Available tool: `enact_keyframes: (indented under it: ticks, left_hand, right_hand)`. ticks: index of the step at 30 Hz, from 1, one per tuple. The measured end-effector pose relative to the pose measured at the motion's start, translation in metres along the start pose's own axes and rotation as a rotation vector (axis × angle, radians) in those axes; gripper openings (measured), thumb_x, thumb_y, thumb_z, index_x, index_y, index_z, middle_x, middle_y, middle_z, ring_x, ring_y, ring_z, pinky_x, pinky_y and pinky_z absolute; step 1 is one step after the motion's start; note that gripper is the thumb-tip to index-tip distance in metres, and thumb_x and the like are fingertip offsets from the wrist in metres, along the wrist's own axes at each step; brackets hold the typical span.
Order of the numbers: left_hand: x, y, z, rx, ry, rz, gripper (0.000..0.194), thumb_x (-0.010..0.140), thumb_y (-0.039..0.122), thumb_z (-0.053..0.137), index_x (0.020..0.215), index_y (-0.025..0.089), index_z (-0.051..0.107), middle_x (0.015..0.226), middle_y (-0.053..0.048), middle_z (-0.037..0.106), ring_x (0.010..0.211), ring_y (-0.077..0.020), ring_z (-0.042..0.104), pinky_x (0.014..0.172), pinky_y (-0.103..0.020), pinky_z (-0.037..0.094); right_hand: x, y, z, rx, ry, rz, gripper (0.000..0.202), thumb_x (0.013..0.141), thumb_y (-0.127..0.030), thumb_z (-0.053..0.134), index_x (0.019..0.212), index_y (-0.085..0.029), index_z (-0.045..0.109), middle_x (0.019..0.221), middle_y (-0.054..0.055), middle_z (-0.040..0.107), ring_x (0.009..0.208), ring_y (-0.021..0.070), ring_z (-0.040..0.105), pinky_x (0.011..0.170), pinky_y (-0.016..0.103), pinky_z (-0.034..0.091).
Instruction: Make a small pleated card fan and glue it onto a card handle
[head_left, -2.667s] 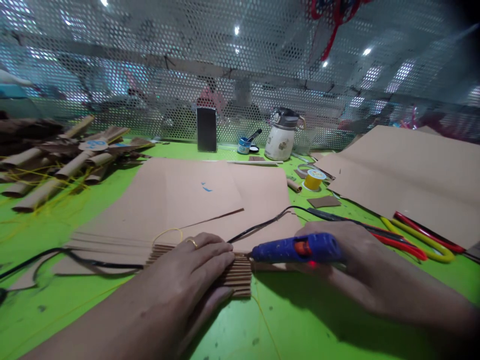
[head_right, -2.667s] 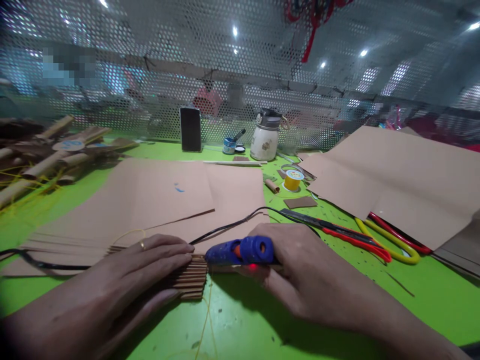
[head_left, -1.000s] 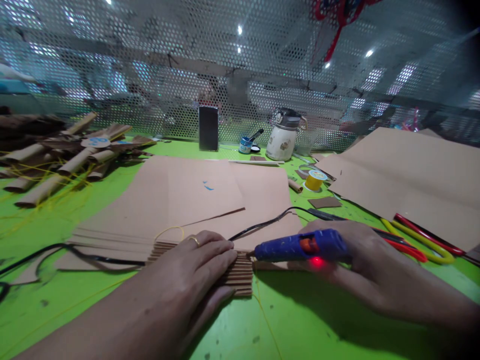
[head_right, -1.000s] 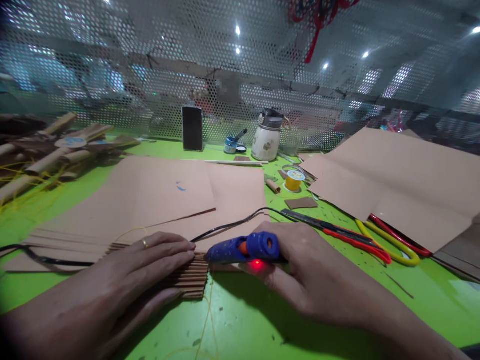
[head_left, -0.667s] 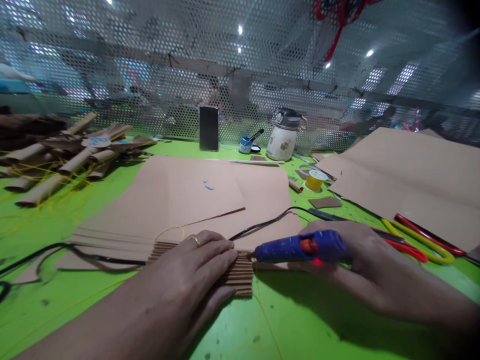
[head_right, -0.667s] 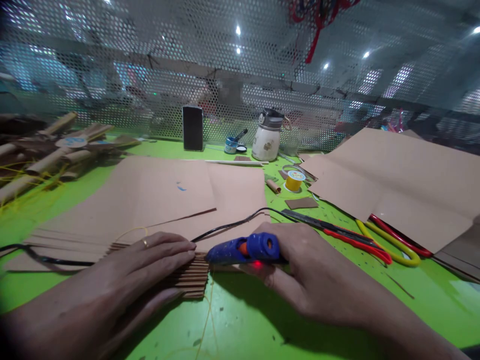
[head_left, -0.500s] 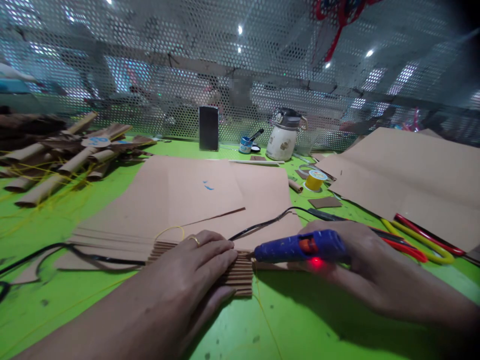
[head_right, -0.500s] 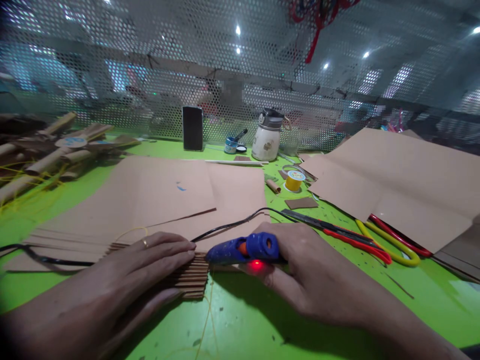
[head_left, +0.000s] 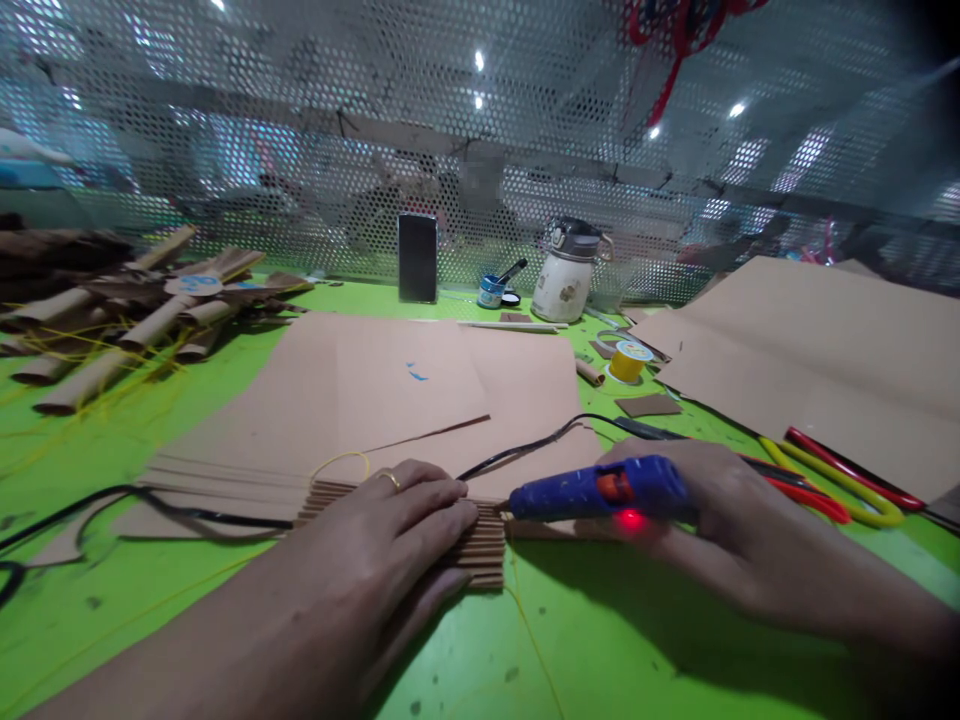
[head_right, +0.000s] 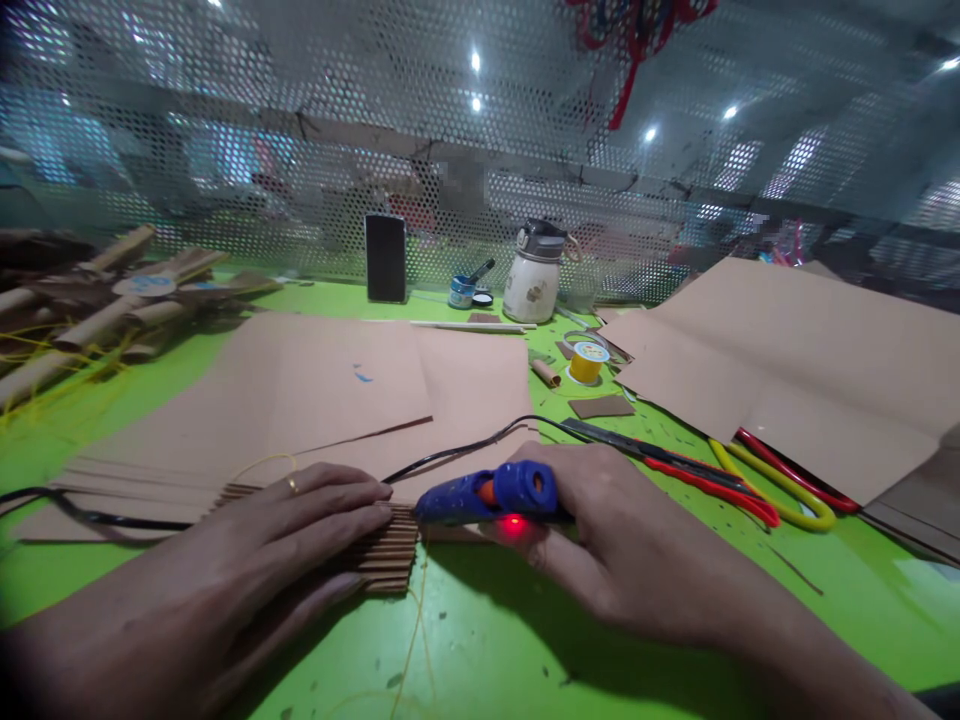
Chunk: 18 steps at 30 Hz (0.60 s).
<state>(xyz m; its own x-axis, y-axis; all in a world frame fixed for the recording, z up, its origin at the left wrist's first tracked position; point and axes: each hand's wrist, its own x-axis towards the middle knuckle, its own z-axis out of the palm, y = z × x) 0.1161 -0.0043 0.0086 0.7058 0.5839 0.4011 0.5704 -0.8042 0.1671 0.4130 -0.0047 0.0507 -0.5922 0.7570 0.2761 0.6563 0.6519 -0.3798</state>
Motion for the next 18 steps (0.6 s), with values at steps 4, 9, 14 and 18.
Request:
enact_keyframes:
  ticks: [4, 9, 14, 18]
  left_hand:
    - [-0.0006, -0.0003, 0.0006, -0.009, -0.004, -0.02, 0.03, 0.103, 0.031, 0.051, 0.122, 0.021, 0.072, 0.116, -0.01, 0.077, 0.105, -0.0266, 0.07, 0.086, -0.039, 0.062]
    - [-0.0009, -0.0002, 0.0021, 0.01, 0.018, -0.018, 0.03, 0.104, 0.032, 0.049, 0.119, 0.021, 0.072, 0.116, -0.011, 0.077, 0.101, -0.0266, 0.071, 0.082, -0.04, 0.063]
    - [-0.0004, -0.0006, 0.0023, 0.015, 0.004, -0.003, 0.029, 0.104, 0.032, 0.049, 0.119, 0.018, 0.071, 0.116, -0.011, 0.077, 0.104, -0.0277, 0.07, 0.081, -0.04, 0.063]
    - [-0.0011, -0.0025, 0.0018, -0.009, -0.005, -0.015, 0.028, 0.102, 0.031, 0.054, 0.122, 0.02, 0.07, 0.118, -0.01, 0.076, 0.105, -0.026, 0.07, 0.084, -0.04, 0.063]
  right_hand:
    - [0.0031, -0.0021, -0.0004, 0.011, 0.006, 0.011, 0.017, 0.092, -0.021, 0.056, 0.09, -0.025, 0.071, 0.089, 0.005, 0.08, 0.075, 0.0218, 0.075, 0.06, 0.03, 0.059]
    - [0.0041, -0.0039, 0.0018, 0.013, 0.005, 0.021, 0.015, 0.09, -0.021, 0.058, 0.087, -0.026, 0.072, 0.085, 0.004, 0.08, 0.074, 0.0214, 0.075, 0.058, 0.029, 0.058]
    - [0.003, -0.0019, 0.0056, 0.032, 0.02, 0.015, 0.015, 0.091, -0.02, 0.057, 0.087, -0.024, 0.071, 0.087, 0.005, 0.079, 0.075, 0.0227, 0.075, 0.058, 0.03, 0.058]
    - [0.002, -0.0017, 0.0057, 0.024, 0.007, 0.005, 0.015, 0.092, -0.02, 0.056, 0.086, -0.023, 0.07, 0.087, 0.006, 0.078, 0.074, 0.0225, 0.075, 0.059, 0.03, 0.057]
